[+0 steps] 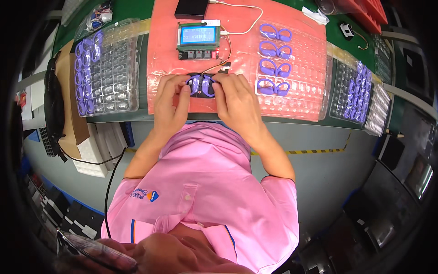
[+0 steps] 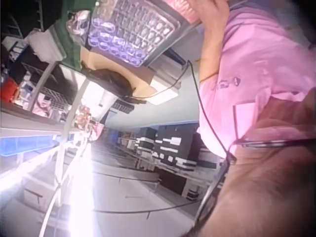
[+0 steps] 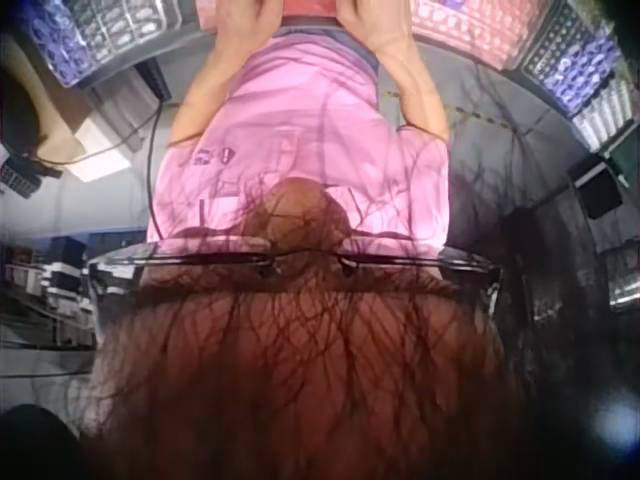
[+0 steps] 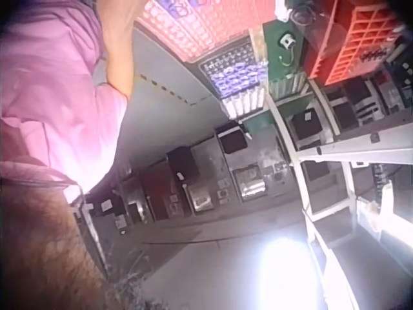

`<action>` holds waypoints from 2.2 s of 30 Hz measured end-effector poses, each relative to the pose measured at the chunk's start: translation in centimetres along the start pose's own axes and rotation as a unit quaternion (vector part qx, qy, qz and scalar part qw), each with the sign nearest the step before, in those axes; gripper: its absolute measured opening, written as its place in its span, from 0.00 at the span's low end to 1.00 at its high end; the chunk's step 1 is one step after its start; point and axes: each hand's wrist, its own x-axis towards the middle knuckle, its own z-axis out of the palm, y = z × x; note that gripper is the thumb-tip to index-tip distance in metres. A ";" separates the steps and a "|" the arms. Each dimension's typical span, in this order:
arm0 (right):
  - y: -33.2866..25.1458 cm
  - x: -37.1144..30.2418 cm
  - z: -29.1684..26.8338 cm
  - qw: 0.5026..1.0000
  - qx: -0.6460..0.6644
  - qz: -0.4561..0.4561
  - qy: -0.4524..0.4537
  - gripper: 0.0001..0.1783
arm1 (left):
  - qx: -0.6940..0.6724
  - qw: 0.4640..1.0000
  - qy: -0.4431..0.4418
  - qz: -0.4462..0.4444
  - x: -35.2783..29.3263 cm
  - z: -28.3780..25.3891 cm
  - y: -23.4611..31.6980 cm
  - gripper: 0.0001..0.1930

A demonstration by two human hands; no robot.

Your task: Testing and sorting electronic components using a testing jig on a factory production floor.

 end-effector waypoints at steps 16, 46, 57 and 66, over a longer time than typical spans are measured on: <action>1.3 -1.6 5.0 0.994 0.024 -0.057 0.096 0.16 | 0.075 0.989 -0.061 0.111 0.4 0.5 -1.8 0.18; 1.1 -1.5 5.0 0.994 0.031 -0.046 0.092 0.19 | 0.121 0.979 -0.076 0.143 0.2 0.6 -2.3 0.21; 1.1 -1.3 4.7 0.996 0.025 -0.044 0.078 0.18 | 0.115 0.978 -0.089 0.150 0.7 0.3 -2.0 0.21; 1.2 -1.0 4.5 0.995 0.051 -0.044 0.069 0.19 | 0.092 0.981 -0.113 0.126 0.7 0.1 -2.2 0.26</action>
